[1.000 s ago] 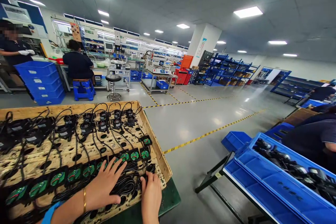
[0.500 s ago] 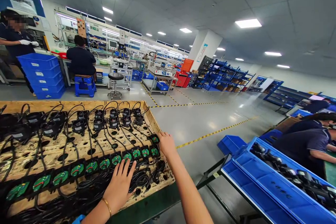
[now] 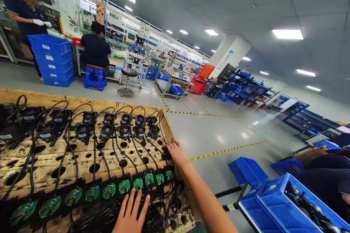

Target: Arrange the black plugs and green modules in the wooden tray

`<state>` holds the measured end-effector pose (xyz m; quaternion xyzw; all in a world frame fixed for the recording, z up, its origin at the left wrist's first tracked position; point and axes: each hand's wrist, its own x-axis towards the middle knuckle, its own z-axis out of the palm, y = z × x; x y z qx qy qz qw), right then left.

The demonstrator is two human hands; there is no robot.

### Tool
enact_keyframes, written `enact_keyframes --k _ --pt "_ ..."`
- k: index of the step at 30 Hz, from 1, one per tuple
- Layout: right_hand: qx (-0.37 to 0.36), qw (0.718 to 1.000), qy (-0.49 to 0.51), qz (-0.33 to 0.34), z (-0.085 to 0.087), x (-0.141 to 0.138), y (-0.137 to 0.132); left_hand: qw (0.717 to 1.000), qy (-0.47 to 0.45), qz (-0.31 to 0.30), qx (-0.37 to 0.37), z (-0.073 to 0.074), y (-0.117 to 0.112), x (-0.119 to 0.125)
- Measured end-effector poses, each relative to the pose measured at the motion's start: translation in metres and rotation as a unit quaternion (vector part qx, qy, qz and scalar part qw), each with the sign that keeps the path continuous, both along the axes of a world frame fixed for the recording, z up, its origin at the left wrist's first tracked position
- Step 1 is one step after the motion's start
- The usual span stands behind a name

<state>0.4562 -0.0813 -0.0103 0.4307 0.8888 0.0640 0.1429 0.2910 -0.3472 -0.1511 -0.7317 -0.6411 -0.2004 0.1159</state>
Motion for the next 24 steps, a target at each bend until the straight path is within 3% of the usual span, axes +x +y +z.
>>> enact_keyframes --k 4,7,12,16,19,24 --pt "-0.023 1.000 -0.018 -0.001 -0.001 -0.006 0.002 1.000 0.002 0.000 0.017 0.007 -0.001 -0.001" --pt "-0.030 0.999 -0.013 -0.004 0.013 -0.002 -0.002 1.000 0.022 -0.006 0.019 0.009 -0.002 -0.004" --pt "0.018 0.992 0.020 -0.120 0.033 0.014 -0.042 0.999 0.007 -0.043 -0.016 0.012 -0.003 -0.016" --pt "0.008 0.981 0.026 -0.191 0.012 0.023 -0.105 0.992 -0.019 -0.121 0.024 0.026 -0.002 -0.033" --pt "0.021 0.967 0.017 -0.253 -0.017 0.021 -0.142 0.991 -0.016 -0.124 0.047 0.040 -0.002 -0.040" --pt "0.068 0.939 0.018 -0.337 -0.044 0.007 -0.159 0.992 -0.026 -0.117 0.025 0.048 -0.002 -0.042"
